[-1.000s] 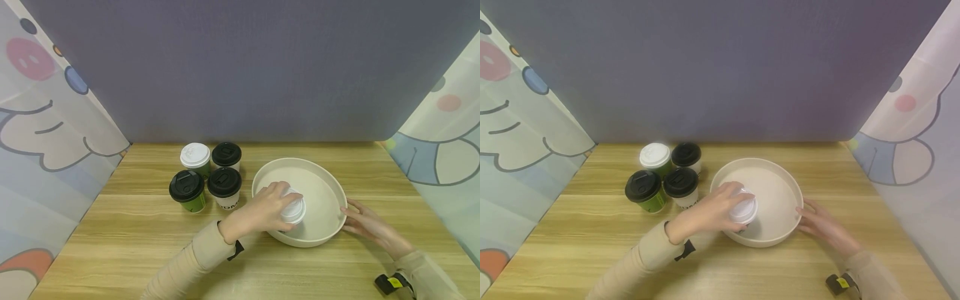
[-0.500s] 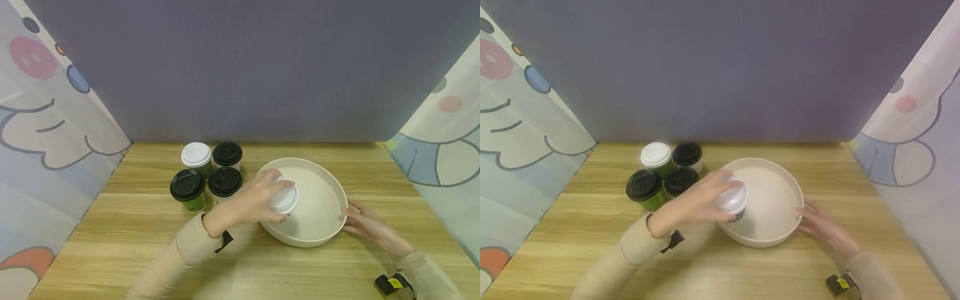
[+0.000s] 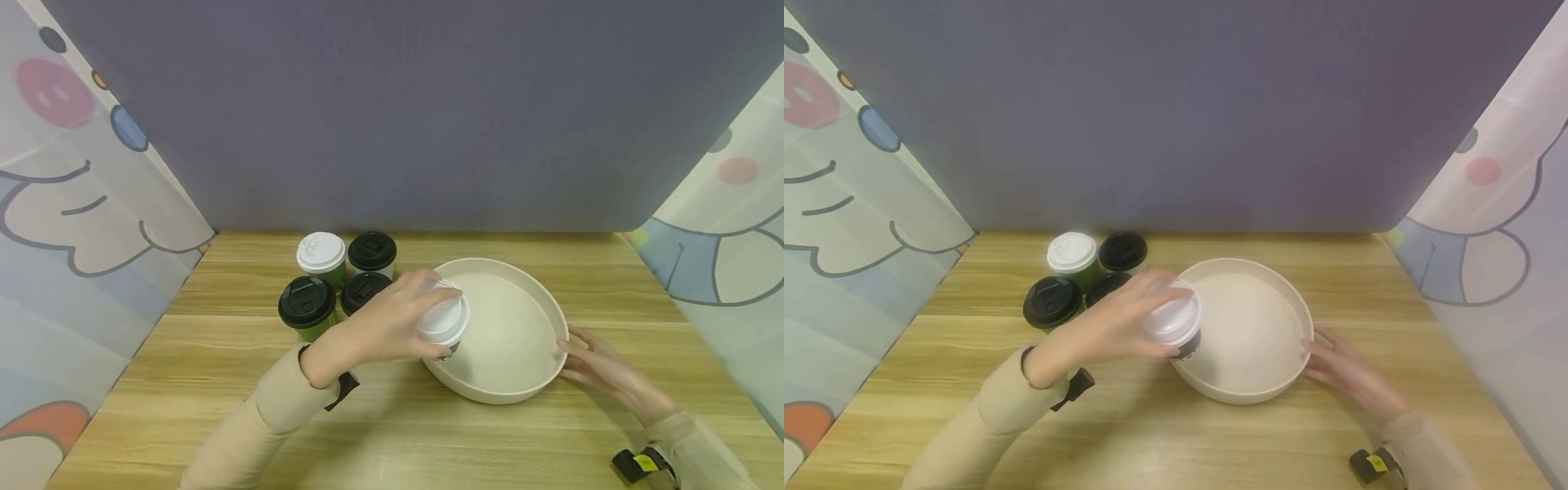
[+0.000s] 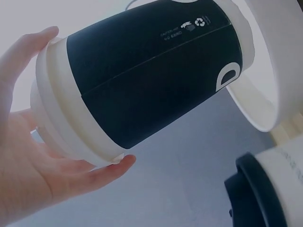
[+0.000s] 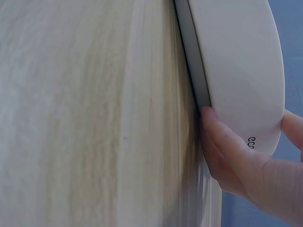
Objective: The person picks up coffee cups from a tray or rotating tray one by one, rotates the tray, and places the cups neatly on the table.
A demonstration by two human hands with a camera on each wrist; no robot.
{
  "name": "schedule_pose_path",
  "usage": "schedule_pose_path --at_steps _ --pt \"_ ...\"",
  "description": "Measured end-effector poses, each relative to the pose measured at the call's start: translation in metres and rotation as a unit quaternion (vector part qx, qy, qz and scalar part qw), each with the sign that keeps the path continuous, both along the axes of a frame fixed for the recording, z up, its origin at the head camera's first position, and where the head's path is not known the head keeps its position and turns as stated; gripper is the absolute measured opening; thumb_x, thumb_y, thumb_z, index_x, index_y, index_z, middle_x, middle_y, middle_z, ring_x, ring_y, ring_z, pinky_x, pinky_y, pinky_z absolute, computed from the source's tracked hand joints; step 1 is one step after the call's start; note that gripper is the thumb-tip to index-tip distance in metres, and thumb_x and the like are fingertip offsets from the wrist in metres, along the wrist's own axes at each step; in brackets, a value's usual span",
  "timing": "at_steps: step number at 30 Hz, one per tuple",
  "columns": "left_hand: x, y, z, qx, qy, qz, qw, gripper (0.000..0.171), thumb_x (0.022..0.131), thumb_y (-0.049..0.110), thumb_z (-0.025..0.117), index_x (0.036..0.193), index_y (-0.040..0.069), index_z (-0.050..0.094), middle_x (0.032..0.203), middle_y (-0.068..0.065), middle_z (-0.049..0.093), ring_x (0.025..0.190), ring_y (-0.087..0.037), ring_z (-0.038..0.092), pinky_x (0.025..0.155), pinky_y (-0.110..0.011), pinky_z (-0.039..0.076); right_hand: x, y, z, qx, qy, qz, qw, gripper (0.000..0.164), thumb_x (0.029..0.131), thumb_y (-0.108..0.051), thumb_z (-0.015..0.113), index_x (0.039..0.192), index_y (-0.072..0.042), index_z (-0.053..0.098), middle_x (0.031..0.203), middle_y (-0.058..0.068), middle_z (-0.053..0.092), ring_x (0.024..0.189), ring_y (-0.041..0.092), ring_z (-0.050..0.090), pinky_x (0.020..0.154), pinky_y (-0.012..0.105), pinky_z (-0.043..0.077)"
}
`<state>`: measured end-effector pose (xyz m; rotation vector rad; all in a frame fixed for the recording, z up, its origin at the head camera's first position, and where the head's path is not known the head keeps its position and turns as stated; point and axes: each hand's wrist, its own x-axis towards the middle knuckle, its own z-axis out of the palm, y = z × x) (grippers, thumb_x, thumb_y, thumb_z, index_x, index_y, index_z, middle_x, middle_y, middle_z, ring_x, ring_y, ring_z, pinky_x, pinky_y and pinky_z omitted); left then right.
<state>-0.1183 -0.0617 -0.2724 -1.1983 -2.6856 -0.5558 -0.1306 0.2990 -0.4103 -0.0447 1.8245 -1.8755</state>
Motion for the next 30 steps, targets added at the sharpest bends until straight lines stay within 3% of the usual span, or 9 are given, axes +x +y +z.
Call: schedule_pose_path --at_steps 12,17,23,30 --pt "0.011 -0.026 -0.001 0.017 0.026 0.001 0.9995 0.063 0.065 0.039 0.073 0.120 0.016 0.051 0.120 -0.011 0.042 0.105 -0.024 0.044 0.079 -0.033 0.045 0.000 -0.001 0.001 0.004 -0.005 -0.004 1.000 0.079 0.093 -0.021 0.043 0.134 0.006 -0.019 0.101 -0.003 0.052 0.091 0.011 0.058 0.083 0.032 0.047" --pt "0.016 -0.035 -0.008 0.023 0.051 -0.002 0.9985 0.062 0.064 0.038 0.074 0.117 0.014 0.052 0.117 -0.011 0.044 0.105 -0.025 0.045 0.079 -0.033 0.045 0.000 -0.002 0.002 0.026 -0.009 -0.009 1.000 0.078 0.094 -0.022 0.043 0.135 0.004 -0.017 0.103 -0.002 0.050 0.091 0.010 0.058 0.083 0.031 0.047" --pt "0.020 -0.043 -0.019 0.030 0.084 -0.002 0.9960 0.062 0.061 0.038 0.075 0.114 0.014 0.054 0.114 -0.012 0.046 0.101 -0.025 0.047 0.076 -0.034 0.047 0.001 -0.002 0.003 0.016 -0.008 -0.006 1.000 0.077 0.094 -0.022 0.042 0.135 0.004 -0.018 0.104 -0.002 0.049 0.093 0.010 0.057 0.084 0.032 0.046" --pt "0.025 -0.050 -0.030 0.017 0.067 0.018 0.9974 0.061 0.062 0.038 0.075 0.114 0.014 0.054 0.114 -0.013 0.045 0.101 -0.026 0.047 0.075 -0.035 0.047 0.001 -0.003 0.005 -0.004 -0.017 -0.009 1.000 0.079 0.093 -0.022 0.043 0.134 0.004 -0.019 0.102 -0.003 0.050 0.091 0.010 0.058 0.083 0.032 0.047"
